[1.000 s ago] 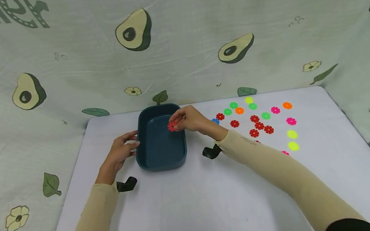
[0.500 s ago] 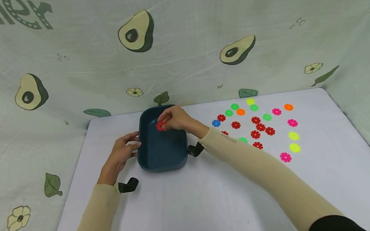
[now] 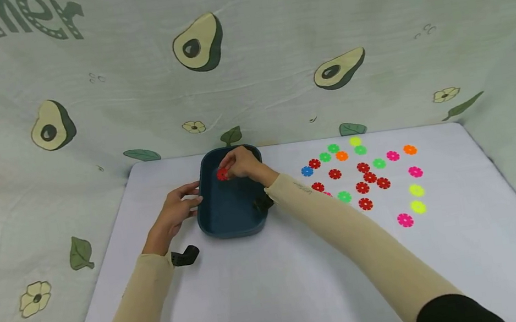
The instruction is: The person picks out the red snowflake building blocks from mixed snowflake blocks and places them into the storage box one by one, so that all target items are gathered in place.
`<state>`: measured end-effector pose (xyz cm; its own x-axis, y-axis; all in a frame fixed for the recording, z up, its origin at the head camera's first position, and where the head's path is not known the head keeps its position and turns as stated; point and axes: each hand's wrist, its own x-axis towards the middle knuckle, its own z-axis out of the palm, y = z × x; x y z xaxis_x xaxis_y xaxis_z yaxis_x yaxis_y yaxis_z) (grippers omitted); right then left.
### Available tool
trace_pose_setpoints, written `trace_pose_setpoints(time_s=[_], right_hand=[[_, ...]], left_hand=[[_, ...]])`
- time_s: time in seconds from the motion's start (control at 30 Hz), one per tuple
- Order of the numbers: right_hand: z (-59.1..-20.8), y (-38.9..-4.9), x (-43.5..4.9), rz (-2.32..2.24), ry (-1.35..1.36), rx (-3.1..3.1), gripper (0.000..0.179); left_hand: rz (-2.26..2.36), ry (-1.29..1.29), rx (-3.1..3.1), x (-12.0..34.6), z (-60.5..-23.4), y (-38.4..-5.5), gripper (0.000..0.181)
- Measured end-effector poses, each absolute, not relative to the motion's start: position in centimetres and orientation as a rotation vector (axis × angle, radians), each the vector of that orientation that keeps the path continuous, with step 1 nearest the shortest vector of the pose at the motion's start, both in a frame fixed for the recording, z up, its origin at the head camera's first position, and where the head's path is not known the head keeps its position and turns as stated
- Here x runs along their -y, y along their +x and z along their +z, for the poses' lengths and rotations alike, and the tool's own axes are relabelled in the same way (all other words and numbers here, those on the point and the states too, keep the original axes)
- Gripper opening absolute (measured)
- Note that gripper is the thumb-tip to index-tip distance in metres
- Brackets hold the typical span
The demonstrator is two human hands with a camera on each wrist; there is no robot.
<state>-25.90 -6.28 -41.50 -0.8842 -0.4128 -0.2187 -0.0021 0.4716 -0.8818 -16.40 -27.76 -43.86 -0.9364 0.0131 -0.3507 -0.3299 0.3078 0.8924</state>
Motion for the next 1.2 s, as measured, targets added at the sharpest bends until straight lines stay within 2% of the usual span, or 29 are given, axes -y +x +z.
trace_pose_setpoints(time_s=[0.33, 0.93, 1.2], right_hand=[[-43.8, -26.6, 7.5, -1.370, -0.221, -2.342, 0.026], [-45.5, -27.4, 8.4, -1.526, -0.042, -2.283, 0.024], [-45.8, -27.6, 8.9, -1.459, -0.097, -2.377, 0.022]], left_hand=[[1.675, -0.278, -2.274, 27.8, -44.1, -16.4, 0.057], [1.676, -0.305, -2.276, 27.7, -44.1, -16.6, 0.057], [1.675, -0.315, -2.277, 27.7, -43.9, -16.4, 0.057]])
